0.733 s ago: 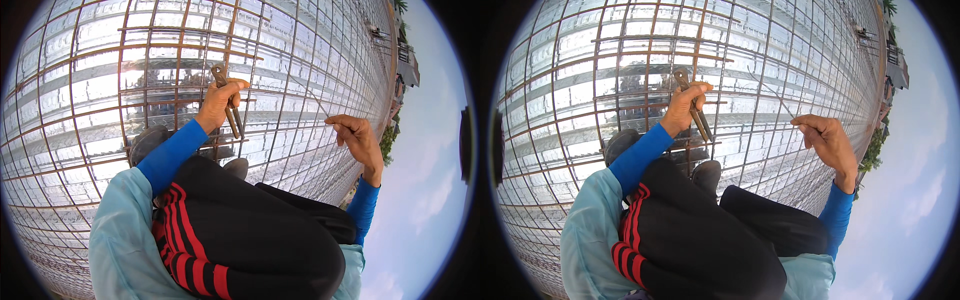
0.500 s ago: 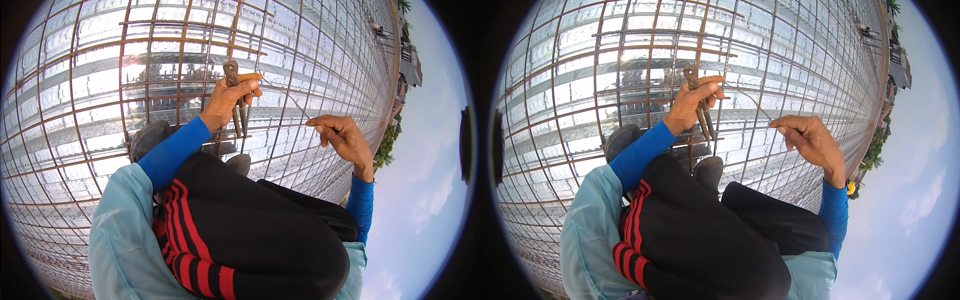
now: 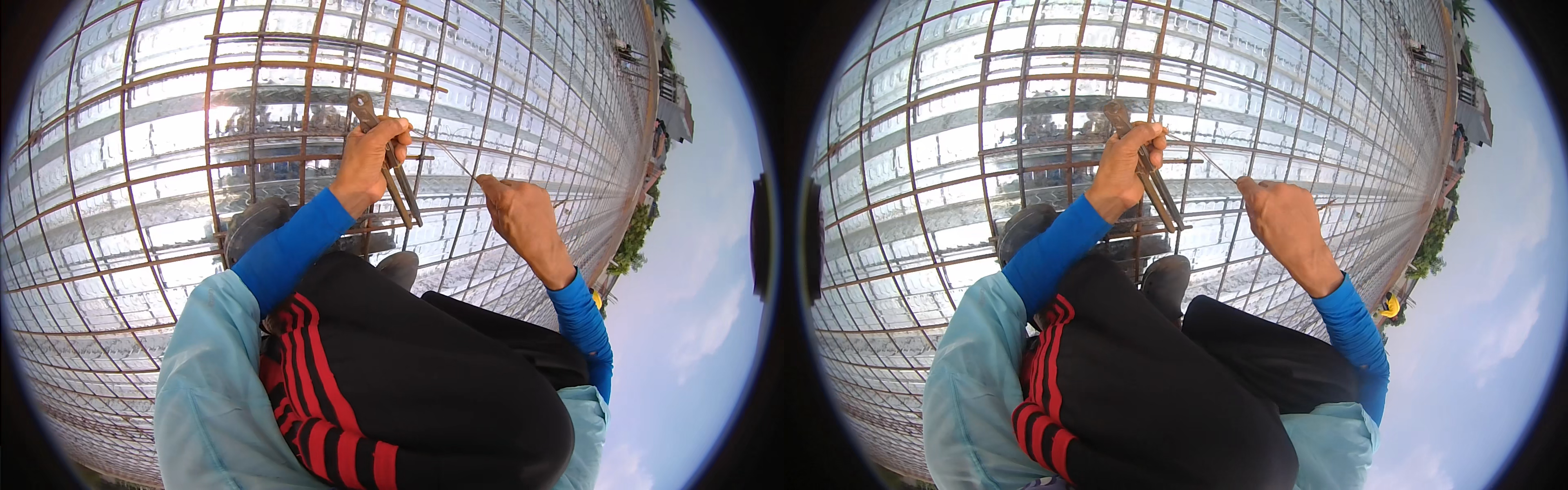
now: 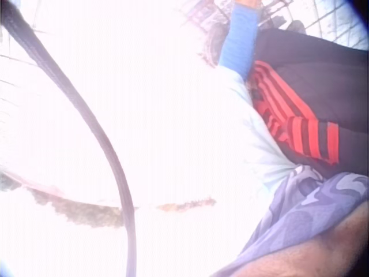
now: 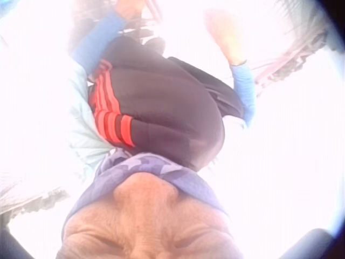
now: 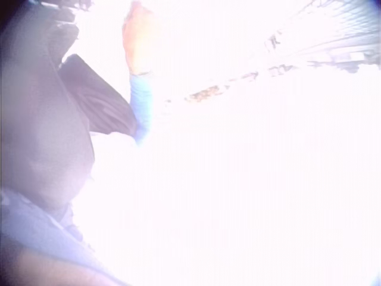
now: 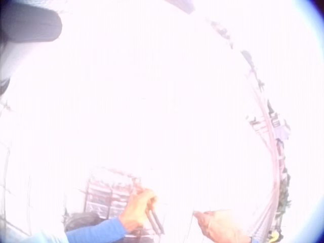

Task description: The person sits on a metal rebar grid and uses pliers to bend and tie wire segments around intersecting rebar rods. They repeatedly position wire, twist it with pliers, and secure joints across the grid.

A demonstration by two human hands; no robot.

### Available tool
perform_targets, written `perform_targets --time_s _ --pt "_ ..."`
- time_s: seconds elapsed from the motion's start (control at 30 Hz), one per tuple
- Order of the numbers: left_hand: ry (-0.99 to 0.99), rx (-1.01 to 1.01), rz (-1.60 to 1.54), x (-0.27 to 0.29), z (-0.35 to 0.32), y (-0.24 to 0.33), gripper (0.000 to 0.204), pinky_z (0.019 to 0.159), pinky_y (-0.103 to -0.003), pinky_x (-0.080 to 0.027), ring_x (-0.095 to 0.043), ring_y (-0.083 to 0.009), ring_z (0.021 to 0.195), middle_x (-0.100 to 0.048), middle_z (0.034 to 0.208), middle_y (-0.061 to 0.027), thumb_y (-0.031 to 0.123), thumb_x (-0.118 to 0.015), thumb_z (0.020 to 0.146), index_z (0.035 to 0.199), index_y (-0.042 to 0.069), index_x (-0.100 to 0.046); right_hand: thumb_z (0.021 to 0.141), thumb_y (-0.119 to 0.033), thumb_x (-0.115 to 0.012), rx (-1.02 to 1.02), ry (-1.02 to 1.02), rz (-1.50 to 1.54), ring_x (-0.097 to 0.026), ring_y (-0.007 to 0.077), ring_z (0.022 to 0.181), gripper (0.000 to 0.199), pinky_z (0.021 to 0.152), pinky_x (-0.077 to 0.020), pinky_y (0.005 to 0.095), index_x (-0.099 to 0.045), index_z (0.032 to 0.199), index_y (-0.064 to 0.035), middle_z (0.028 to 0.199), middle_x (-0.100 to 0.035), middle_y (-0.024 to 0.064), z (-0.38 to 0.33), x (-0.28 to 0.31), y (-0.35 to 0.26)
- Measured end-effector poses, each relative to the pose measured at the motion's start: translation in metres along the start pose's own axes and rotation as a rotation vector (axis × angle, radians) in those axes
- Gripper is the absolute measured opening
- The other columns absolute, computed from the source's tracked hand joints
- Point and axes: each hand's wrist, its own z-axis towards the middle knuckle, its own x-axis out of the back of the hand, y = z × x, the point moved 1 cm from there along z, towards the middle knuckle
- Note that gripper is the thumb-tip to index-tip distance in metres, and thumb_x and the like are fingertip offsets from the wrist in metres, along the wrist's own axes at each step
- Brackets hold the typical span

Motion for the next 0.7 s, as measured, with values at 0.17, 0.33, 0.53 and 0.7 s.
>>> perform_targets --time_s 0.17,0.33,0.53,0.7 --pt "0.065 0.0 0.051 0.005 0.0 0.008 0.012 0.054 -0.026 -0.048 -0.062 -0.0111 0.062 -0.071 0.083 -0.0053 0.017 -0.074 0.096 0.098 0.005 -0.073 0.095 -0.005 -0.068 -0.019 0.104 0.206 -0.069 0.0346 0.065 0.043 0.056 -0.0537 0.0453 -0.065 0.138 -0.0097 0.077 -0.071 0.0163 -0.001 -0.001 -0.005" --pt "-0.028 0.073 -0.009 0.006 0.002 0.001 0.015 0.053 -0.024 -0.052 -0.064 -0.0122 0.061 -0.078 0.1 -0.0159 0.017 -0.073 0.098 0.104 0.004 -0.074 0.094 0.0 -0.068 -0.028 0.096 0.346 -0.069 0.0333 0.065 0.048 0.06 -0.0546 0.0435 -0.065 0.141 -0.0111 0.075 -0.07 0.0151 -0.012 -0.003 -0.005" --pt "-0.117 0.061 0.134 0.002 -0.004 -0.006 0.016 0.053 -0.025 -0.048 -0.06 -0.0108 0.06 -0.079 0.099 -0.0156 0.015 -0.073 0.098 0.106 0.0 -0.074 0.096 0.0 -0.06 -0.167 0.088 0.493 -0.071 0.0339 0.065 0.035 0.06 -0.0545 0.0433 -0.06 0.13 -0.0084 0.071 -0.069 0.0136 -0.041 -0.053 -0.032" --pt "-0.276 0.069 0.065 0.007 -0.003 -0.01 0.017 0.057 -0.023 -0.048 -0.058 -0.0099 0.061 -0.078 0.1 -0.0178 0.016 -0.068 0.1 0.104 0.0 -0.074 0.1 -0.001 -0.051 -0.306 -0.065 0.661 -0.071 0.0357 0.066 0.023 0.063 -0.0538 0.0449 -0.054 0.122 -0.0063 0.066 -0.069 0.0117 -0.051 -0.035 -0.042"
